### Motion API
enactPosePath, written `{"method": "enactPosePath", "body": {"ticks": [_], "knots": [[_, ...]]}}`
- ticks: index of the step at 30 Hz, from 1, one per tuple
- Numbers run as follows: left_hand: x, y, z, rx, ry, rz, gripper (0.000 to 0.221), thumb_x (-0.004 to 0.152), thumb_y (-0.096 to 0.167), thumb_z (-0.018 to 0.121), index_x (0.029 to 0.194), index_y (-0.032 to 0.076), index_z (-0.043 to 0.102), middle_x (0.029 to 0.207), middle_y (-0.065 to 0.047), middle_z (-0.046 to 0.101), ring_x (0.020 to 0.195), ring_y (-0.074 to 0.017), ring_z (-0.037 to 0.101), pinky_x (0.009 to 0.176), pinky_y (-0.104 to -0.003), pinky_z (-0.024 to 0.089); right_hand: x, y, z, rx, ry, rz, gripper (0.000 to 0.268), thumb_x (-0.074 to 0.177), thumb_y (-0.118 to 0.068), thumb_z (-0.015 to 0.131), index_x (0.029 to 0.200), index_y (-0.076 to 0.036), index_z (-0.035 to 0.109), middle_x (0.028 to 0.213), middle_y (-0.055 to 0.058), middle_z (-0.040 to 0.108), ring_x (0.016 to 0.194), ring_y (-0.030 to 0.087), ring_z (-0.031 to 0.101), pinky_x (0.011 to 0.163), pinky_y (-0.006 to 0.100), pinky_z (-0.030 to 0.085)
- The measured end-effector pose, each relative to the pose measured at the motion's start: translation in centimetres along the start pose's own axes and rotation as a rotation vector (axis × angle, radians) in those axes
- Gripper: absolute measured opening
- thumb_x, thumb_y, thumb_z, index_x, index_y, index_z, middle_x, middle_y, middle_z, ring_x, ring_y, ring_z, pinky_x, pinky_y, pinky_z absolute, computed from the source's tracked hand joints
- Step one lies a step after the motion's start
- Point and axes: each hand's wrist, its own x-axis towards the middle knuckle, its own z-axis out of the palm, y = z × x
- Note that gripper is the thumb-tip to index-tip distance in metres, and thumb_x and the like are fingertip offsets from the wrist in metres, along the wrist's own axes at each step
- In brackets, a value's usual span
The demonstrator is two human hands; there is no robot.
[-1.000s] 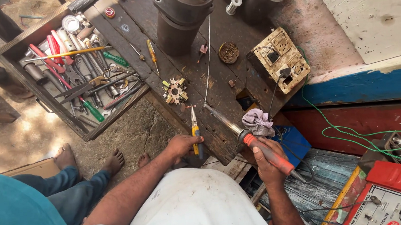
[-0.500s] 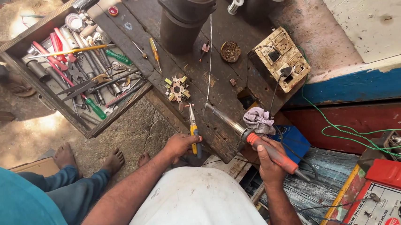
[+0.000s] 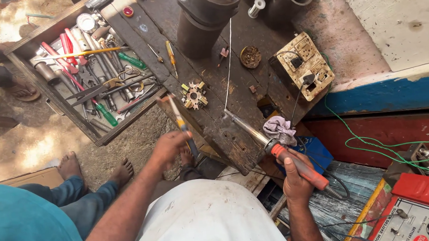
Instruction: Soldering wires onto a commutator of an electric motor armature.
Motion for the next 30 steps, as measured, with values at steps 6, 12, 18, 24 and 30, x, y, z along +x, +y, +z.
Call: {"method": "enactPosePath", "body": {"ticks": [6, 12, 18, 24, 30], "knots": [[3.4, 2.1, -1.5, -0.239, -0.050, 0.119, 0.040, 0.089, 0.027, 0.074, 0.122, 0.004, 0.070, 0.105, -0.005, 0.075, 0.094, -0.0149, 0.072, 0.089, -0.033, 0.058, 0.1, -0.2, -0.2, 0.093, 0.030, 0.032, 0.043, 0.097, -0.021, 0.075, 0.123, 0.010, 0.060, 0.113, 0.018, 0.068, 0.100, 0.026, 0.072, 0.090, 0.037, 0.064], [6.8, 0.1, -1.1, -0.400, -0.154, 0.180, 0.042, 0.092, 0.023, 0.080, 0.124, -0.001, 0.069, 0.106, -0.004, 0.069, 0.095, -0.0170, 0.067, 0.088, -0.036, 0.056, 0.2, -0.8, -0.7, 0.110, 0.035, 0.022, 0.043, 0.097, -0.020, 0.075, 0.123, 0.011, 0.060, 0.114, 0.020, 0.068, 0.098, 0.027, 0.074, 0.089, 0.036, 0.065], [5.9, 0.8, 0.7, -0.224, -0.135, 0.099, 0.038, 0.091, 0.024, 0.081, 0.118, -0.003, 0.073, 0.133, 0.019, 0.062, 0.103, -0.0154, 0.068, 0.092, -0.035, 0.057, 0.0, -2.0, -0.6, 0.105, 0.045, 0.004, 0.044, 0.097, -0.019, 0.074, 0.124, 0.012, 0.058, 0.116, 0.020, 0.067, 0.100, 0.028, 0.073, 0.089, 0.037, 0.065], [4.1, -1.5, 2.5, -0.304, -0.130, 0.023, 0.033, 0.090, 0.027, 0.077, 0.119, 0.010, 0.074, 0.108, -0.003, 0.072, 0.097, -0.0135, 0.066, 0.089, -0.032, 0.053, -0.2, -2.2, -0.4, 0.120, 0.064, -0.001, 0.043, 0.097, -0.018, 0.073, 0.124, 0.013, 0.058, 0.118, 0.021, 0.065, 0.101, 0.030, 0.072, 0.087, 0.039, 0.065], [4.1, -6.6, 3.4, -0.396, -0.117, 0.005, 0.030, 0.094, 0.025, 0.076, 0.112, 0.001, 0.073, 0.110, -0.008, 0.075, 0.099, -0.0168, 0.069, 0.092, -0.033, 0.055, 1.0, -2.9, 0.2, 0.113, -0.006, 0.007, 0.044, 0.098, -0.019, 0.072, 0.125, 0.012, 0.057, 0.116, 0.021, 0.066, 0.100, 0.030, 0.073, 0.087, 0.039, 0.065]]}}
